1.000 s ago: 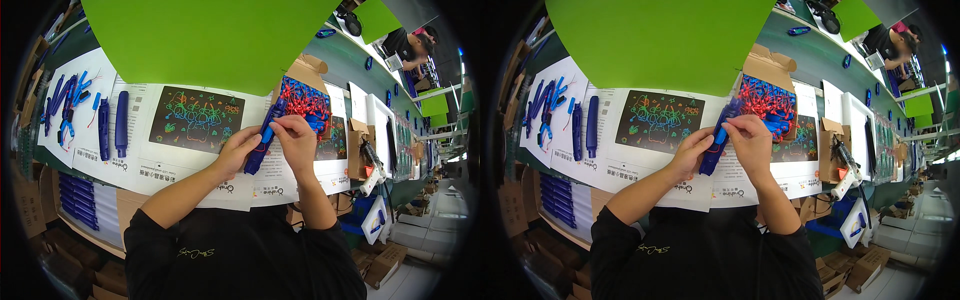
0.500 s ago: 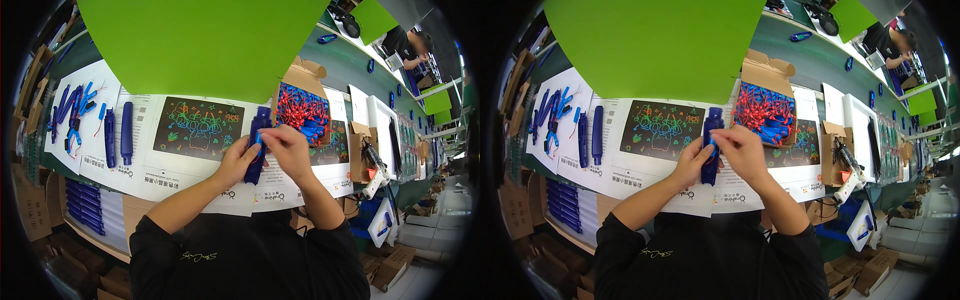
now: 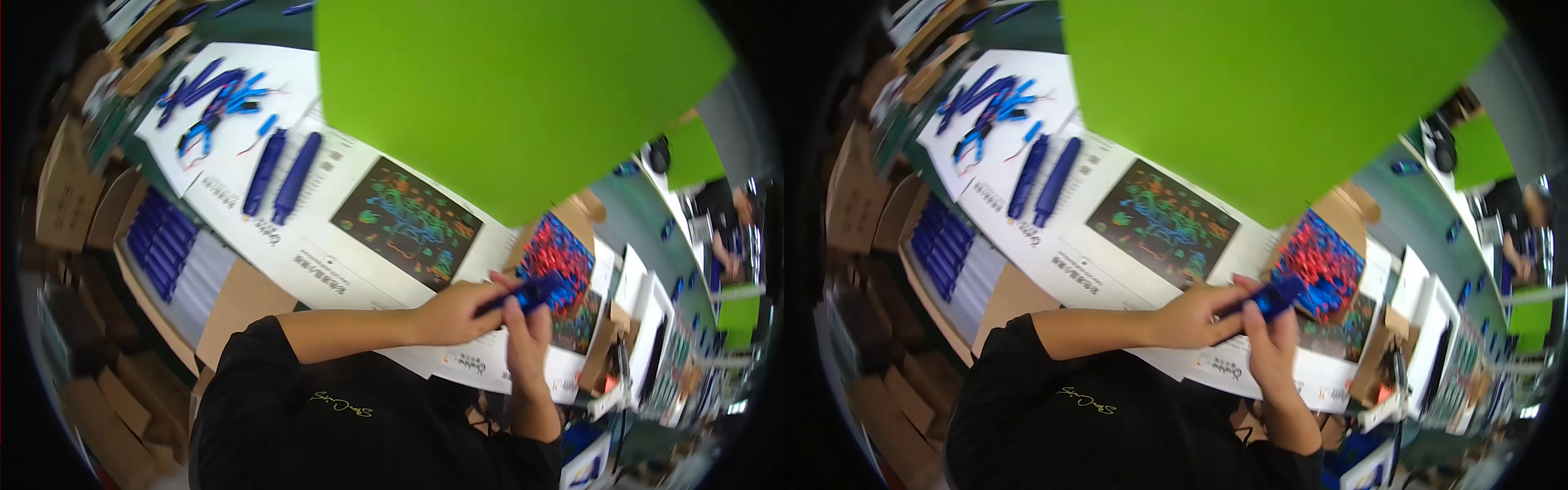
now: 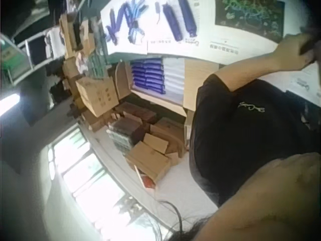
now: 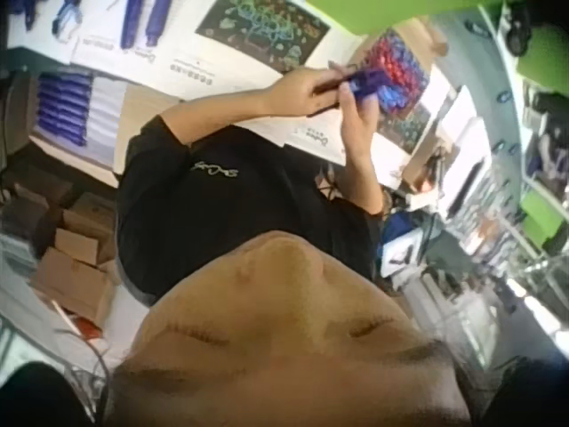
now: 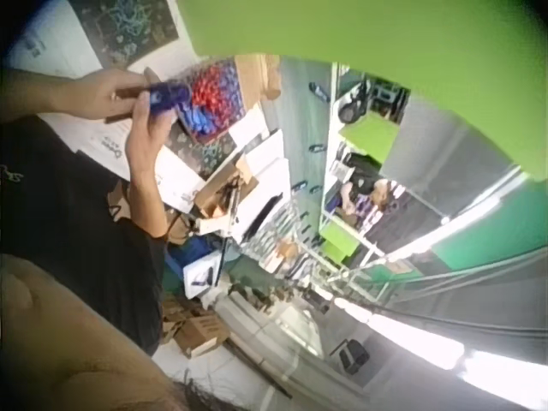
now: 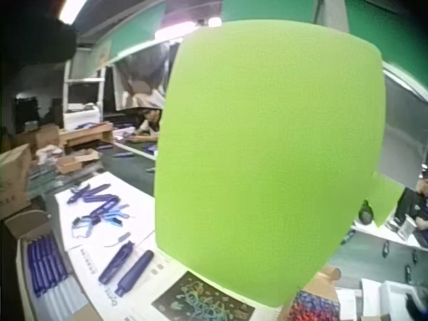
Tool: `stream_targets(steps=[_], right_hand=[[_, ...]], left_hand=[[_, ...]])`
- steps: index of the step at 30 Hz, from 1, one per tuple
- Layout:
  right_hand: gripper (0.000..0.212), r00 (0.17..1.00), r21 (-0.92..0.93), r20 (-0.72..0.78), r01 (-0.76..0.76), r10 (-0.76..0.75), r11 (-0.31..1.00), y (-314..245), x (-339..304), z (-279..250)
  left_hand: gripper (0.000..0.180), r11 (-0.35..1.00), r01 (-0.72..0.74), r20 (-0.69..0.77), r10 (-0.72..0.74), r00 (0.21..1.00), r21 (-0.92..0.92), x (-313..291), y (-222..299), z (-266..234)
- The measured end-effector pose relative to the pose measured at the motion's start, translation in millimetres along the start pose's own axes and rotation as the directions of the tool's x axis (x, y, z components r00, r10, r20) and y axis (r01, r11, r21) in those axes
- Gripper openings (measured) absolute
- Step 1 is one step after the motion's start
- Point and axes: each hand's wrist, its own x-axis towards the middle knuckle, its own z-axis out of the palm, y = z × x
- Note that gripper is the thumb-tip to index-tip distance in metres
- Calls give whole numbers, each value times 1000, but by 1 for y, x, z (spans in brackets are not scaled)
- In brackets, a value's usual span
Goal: Assembling electronic components by using a heat gun and applying small parts to blue plastic housings on an assembly line.
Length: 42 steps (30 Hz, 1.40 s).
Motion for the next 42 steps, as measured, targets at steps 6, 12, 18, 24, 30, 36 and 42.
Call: stream_targets(steps=[6, 12, 18, 24, 30, 36, 42], right_hand=[[29, 898, -115, -315, 284, -307, 952, -69, 49, -113], [18, 911, -292, -413, -131, -1, 947, -30, 230, -309], [34, 697, -559, -699, -396, -158, 728, 57, 307, -409], [33, 538, -661, -728, -390, -424, 641, 58, 280, -388], [25, 897, -424, -307, 171, -319, 889, -51, 158, -230], [47, 982, 469, 92, -187, 163, 863, -45, -3, -74], [37, 868, 81, -465, 238, -175, 968, -37, -41, -117]], left_hand=[[52, 910, 216, -489, -17, 872, 353, -36, 35, -100], [54, 190, 668, -684, 23, 730, 719, -75, -53, -209], [54, 322, 716, -743, -54, 667, 619, -49, -51, -200], [68, 964, 214, -716, -38, 698, 158, -69, 1, -159], [60, 948, -317, -673, 242, 699, 12, -34, 38, -76], [33, 688, -649, -219, 723, 655, 325, 34, 30, 38], [40, 908, -1, 176, 82, 981, -419, 37, 18, 88]])
